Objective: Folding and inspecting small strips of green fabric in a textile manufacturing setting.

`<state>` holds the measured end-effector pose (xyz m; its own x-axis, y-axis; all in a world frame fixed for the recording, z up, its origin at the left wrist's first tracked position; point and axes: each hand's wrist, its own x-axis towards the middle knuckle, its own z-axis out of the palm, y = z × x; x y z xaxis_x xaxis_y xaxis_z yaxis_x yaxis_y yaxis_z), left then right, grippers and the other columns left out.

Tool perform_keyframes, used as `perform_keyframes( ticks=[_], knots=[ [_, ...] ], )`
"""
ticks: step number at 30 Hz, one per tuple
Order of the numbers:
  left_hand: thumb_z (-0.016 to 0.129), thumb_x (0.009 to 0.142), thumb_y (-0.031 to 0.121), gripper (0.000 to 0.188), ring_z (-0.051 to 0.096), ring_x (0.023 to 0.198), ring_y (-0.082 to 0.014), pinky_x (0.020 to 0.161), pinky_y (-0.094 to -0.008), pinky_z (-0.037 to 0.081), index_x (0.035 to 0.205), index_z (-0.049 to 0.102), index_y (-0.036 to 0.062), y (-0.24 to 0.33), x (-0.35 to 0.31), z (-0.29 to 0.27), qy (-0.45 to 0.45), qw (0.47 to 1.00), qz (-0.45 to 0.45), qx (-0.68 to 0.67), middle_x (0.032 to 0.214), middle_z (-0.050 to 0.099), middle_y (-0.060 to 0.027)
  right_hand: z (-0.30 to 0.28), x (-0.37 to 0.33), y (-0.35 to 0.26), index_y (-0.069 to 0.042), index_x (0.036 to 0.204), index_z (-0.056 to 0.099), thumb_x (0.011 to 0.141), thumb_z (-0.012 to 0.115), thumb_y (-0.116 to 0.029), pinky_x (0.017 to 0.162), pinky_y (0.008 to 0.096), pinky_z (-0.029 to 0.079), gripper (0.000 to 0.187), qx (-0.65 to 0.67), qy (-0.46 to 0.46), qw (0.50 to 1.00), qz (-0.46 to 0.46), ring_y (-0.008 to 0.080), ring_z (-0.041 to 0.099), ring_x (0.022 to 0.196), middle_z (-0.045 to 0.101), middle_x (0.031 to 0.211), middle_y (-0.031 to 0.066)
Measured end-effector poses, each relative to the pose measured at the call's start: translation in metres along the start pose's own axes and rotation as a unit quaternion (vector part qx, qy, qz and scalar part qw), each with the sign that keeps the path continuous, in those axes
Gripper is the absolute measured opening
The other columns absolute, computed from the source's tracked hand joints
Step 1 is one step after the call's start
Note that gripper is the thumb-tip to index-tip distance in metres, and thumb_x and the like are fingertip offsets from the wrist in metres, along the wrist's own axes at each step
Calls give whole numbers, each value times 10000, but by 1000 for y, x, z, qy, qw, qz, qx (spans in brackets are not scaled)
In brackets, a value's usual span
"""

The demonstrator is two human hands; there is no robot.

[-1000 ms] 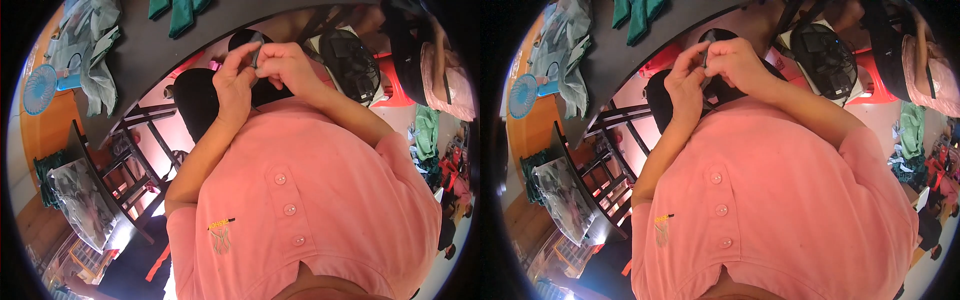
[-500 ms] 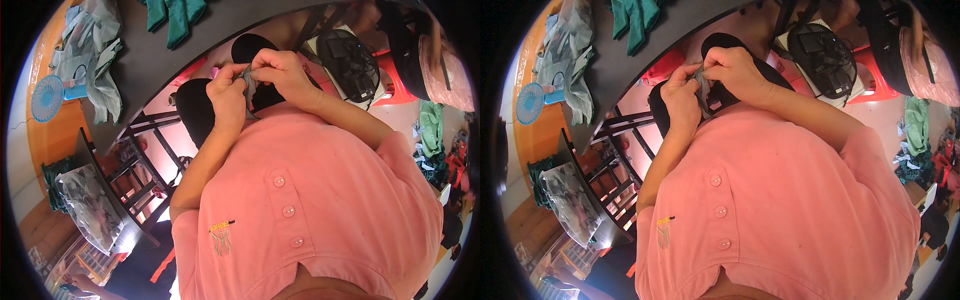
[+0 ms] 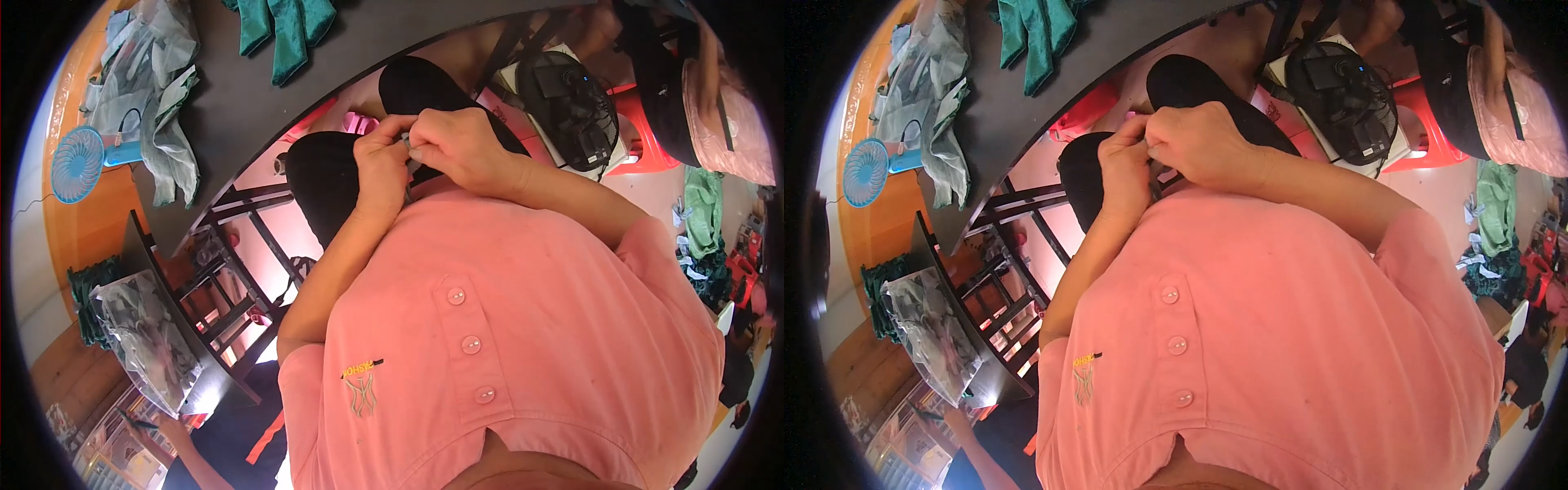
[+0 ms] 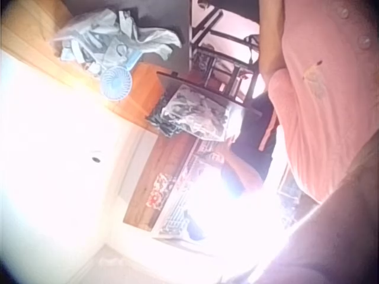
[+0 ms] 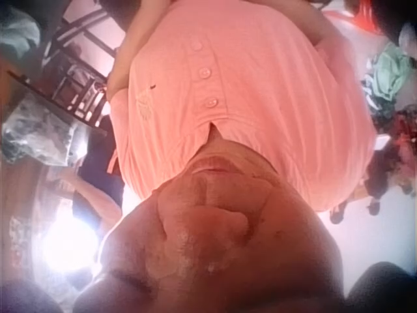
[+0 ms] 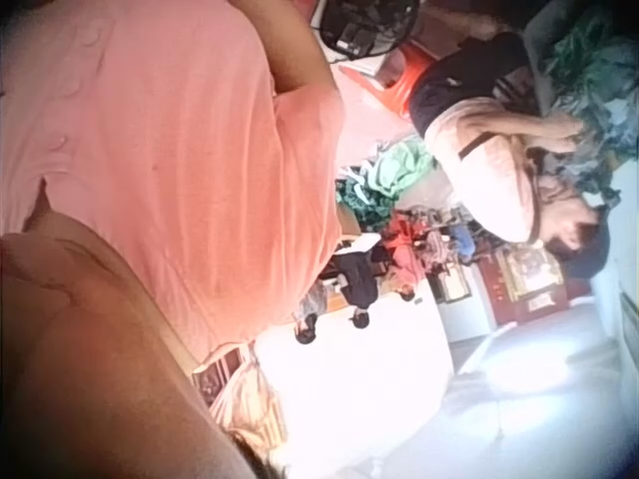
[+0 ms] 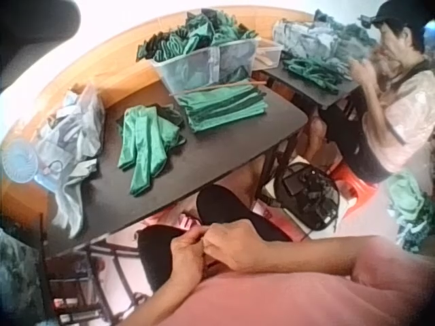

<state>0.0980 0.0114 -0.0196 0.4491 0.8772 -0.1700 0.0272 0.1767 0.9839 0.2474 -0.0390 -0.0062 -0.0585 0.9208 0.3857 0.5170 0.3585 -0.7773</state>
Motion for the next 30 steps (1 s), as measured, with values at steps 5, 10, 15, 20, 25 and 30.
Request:
perform_keyframes(
  ticks=[5,10,15,20,25,30],
  knots=[
    [510,790,-92,202,557,585,-97,524,-233,438,903,663,-22,6,0,-2,91,986,-30,-135,714,631,-47,-1,0,2,-50,844,605,832,670,-167,560,332,467,134,142,98,981,92,212,604,595,626,687,68],
    [491,767,-106,222,563,622,-100,597,-223,454,900,655,-37,5,-5,0,81,991,-33,-100,773,657,-59,4,5,4,-8,885,588,854,642,-56,574,250,413,79,78,20,994,79,92,522,644,594,732,37],
    [499,789,-86,255,496,543,-77,487,-226,375,988,655,-52,-5,-7,-4,75,994,49,-60,766,636,-40,-2,5,3,5,837,577,840,618,-100,544,248,374,113,133,-26,985,105,88,495,618,566,697,31],
    [485,796,-61,218,494,591,-63,527,-204,369,930,657,-52,3,-15,-7,65,995,28,-68,767,633,-24,0,-3,-1,-24,819,609,825,648,-161,516,281,393,142,252,-28,953,167,126,516,553,563,639,34],
    [480,805,-49,196,490,636,-46,567,-190,375,897,653,-46,5,-15,-7,67,993,20,-100,766,626,-2,-8,3,9,-49,986,645,893,631,-197,552,210,363,175,348,22,894,280,67,549,623,613,776,-17],
    [499,844,-33,160,519,647,-58,586,-193,403,898,649,-39,-1,-14,-10,39,996,13,-78,783,640,-10,-11,6,13,-48,949,649,891,627,-177,589,214,379,143,388,-47,872,295,77,559,652,616,777,-12]
  ],
)
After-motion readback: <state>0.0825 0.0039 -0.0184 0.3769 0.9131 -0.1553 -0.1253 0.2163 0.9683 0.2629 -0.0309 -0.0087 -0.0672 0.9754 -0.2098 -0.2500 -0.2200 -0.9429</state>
